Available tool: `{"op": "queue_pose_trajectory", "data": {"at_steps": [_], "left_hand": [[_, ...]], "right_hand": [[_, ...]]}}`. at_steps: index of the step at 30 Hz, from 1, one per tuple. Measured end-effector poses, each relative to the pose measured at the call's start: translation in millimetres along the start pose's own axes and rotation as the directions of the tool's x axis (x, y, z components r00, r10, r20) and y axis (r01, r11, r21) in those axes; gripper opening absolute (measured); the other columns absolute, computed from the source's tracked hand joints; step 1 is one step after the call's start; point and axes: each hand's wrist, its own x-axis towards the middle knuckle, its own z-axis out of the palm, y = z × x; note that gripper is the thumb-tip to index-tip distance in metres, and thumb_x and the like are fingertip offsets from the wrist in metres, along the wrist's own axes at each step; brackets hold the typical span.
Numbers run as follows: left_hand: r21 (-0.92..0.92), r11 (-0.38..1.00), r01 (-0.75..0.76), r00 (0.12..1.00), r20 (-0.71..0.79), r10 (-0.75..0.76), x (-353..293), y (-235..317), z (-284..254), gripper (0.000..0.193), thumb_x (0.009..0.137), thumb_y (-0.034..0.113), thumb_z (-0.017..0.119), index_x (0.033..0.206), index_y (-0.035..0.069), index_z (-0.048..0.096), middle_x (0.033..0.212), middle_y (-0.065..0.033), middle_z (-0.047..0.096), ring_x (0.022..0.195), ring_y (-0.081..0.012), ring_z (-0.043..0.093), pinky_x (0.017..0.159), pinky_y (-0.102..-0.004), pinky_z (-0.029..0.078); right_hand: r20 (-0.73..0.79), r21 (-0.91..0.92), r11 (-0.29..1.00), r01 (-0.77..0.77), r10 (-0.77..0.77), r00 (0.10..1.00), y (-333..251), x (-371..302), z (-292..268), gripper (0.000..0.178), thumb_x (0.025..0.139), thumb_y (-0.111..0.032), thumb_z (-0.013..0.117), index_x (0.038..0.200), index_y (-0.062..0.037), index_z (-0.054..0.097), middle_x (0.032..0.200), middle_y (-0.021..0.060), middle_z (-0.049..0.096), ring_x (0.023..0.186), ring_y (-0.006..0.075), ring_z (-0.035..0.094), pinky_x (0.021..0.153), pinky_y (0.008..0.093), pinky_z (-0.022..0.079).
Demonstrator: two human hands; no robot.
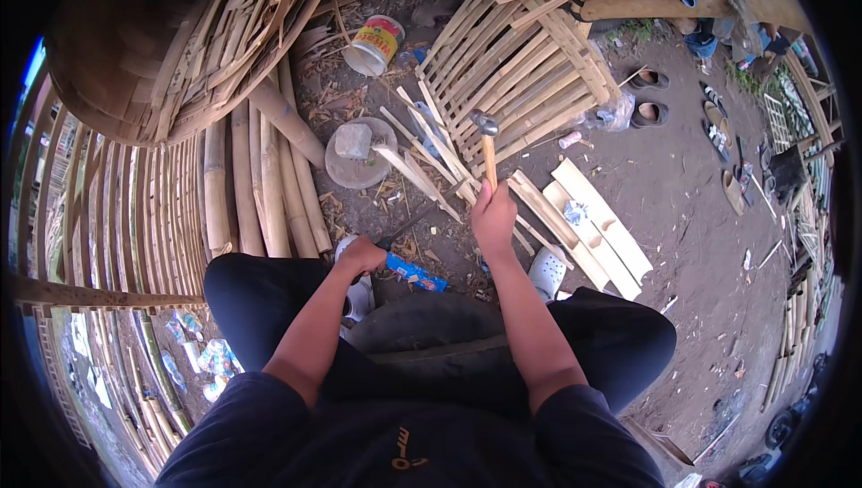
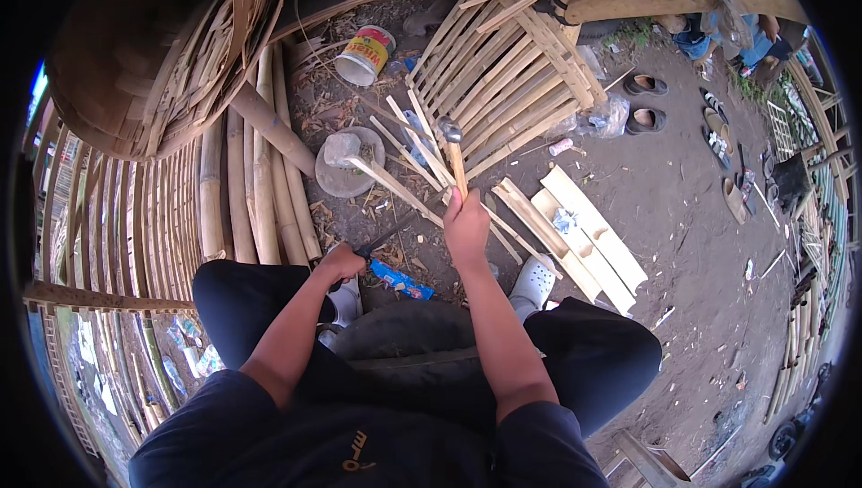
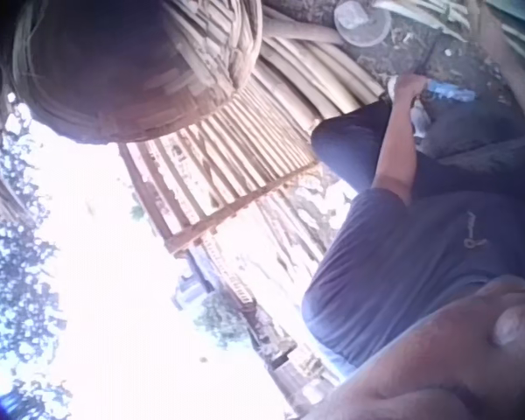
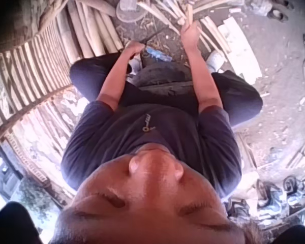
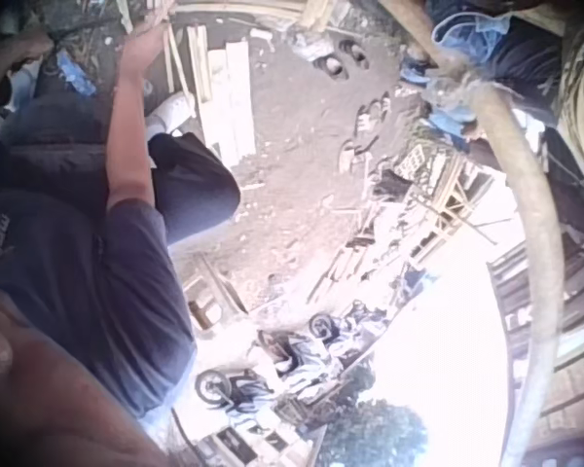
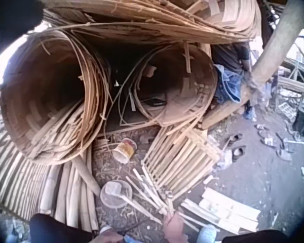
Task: The person uses a hammer and a knife to assemble and trim components of bamboo furniture. The person hammers small wooden pegs into bamboo slats and uses a knife to shave and fit bamboo pieces together while working in an outdoor workshop area.
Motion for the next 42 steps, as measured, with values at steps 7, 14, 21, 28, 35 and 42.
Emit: {"op": "queue_pose_trajectory", "data": {"at_steps": [7, 14, 21, 28, 35, 42], "left_hand": [[0.359, 0.933, -0.004, 0.996, -0.08, 0.036, -20.3, 24.7, -9.5, 0.026, 0.058, 0.023, 0.067, 0.068, -0.001, 0.068, 0.063, -0.0137, 0.065, 0.055, -0.0241, 0.064, 0.055, -0.0342, 0.049], [0.106, 0.98, -0.169, 0.984, -0.039, 0.174, -15.8, 26.3, -8.9, 0.051, 0.071, 0.049, 0.067, 0.066, -0.001, 0.066, 0.055, -0.0116, 0.062, 0.053, -0.0229, 0.065, 0.058, -0.0342, 0.051], [0.27, 0.915, -0.301, 0.946, -0.038, 0.323, -36.2, 46.8, -2.0, 0.07, 0.09, 0.058, 0.044, 0.074, -0.007, 0.067, 0.068, -0.0211, 0.064, 0.068, -0.0329, 0.066, 0.074, -0.0415, 0.053], [0.363, 0.865, -0.347, 0.918, -0.061, 0.393, -18.5, 42.2, 13.3, 0.073, 0.091, 0.059, 0.039, 0.089, -0.009, 0.066, 0.099, -0.0294, 0.063, 0.099, -0.0417, 0.06, 0.09, -0.0467, 0.046], [0.35, 0.878, -0.326, 0.93, -0.048, 0.364, -25.6, 57.5, 13.6, 0.071, 0.091, 0.058, 0.041, 0.096, -0.009, 0.064, 0.103, -0.0291, 0.062, 0.101, -0.0414, 0.06, 0.092, -0.0462, 0.045], [0.358, 0.875, -0.325, 0.931, -0.041, 0.362, -23.4, 56.9, 15.4, 0.068, 0.091, 0.056, 0.043, 0.1, -0.008, 0.063, 0.109, -0.0283, 0.061, 0.106, -0.0392, 0.059, 0.093, -0.0453, 0.046]], "right_hand": [[0.255, -0.304, 0.922, -0.24, 0.322, 0.912, 90.0, -54.0, 33.8, 0.051, 0.096, -0.041, 0.04, 0.087, 0.0033, 0.063, 0.074, 0.0288, 0.062, 0.075, 0.0443, 0.064, 0.071, 0.0531, 0.051], [0.084, -0.12, 0.982, -0.147, 0.157, 0.984, 68.1, -5.7, -14.8, 0.052, 0.095, -0.039, 0.045, 0.073, 0.0059, 0.062, 0.072, 0.0314, 0.06, 0.073, 0.0502, 0.059, 0.067, 0.0515, 0.049], [-0.013, 0.163, 0.956, -0.245, 0.25, 0.968, 33.8, 24.6, -77.7, 0.052, 0.099, -0.043, 0.041, 0.075, 0.0012, 0.054, 0.052, 0.0049, 0.047, 0.039, 0.0141, 0.047, 0.038, 0.0311, 0.039], [0.075, 0.31, 0.922, -0.232, 0.219, 0.973, -10.7, 16.7, -99.1, 0.048, 0.099, -0.044, 0.04, 0.072, -0.0051, 0.048, 0.052, -0.0012, 0.041, 0.039, 0.0098, 0.041, 0.036, 0.0278, 0.035], [0.183, 0.015, 0.918, 0.397, -0.393, 0.901, -67.9, -17.8, -100.0, 0.036, 0.09, -0.034, 0.059, 0.077, -0.0003, 0.053, 0.054, 0.0169, 0.056, 0.052, 0.0402, 0.058, 0.05, 0.0456, 0.046], [0.212, -0.304, 0.824, 0.477, -0.43, 0.878, -49.3, -16.3, -71.5, 0.036, 0.089, -0.04, 0.058, 0.08, -0.0046, 0.057, 0.06, 0.017, 0.062, 0.056, 0.0352, 0.063, 0.05, 0.0435, 0.051]]}}
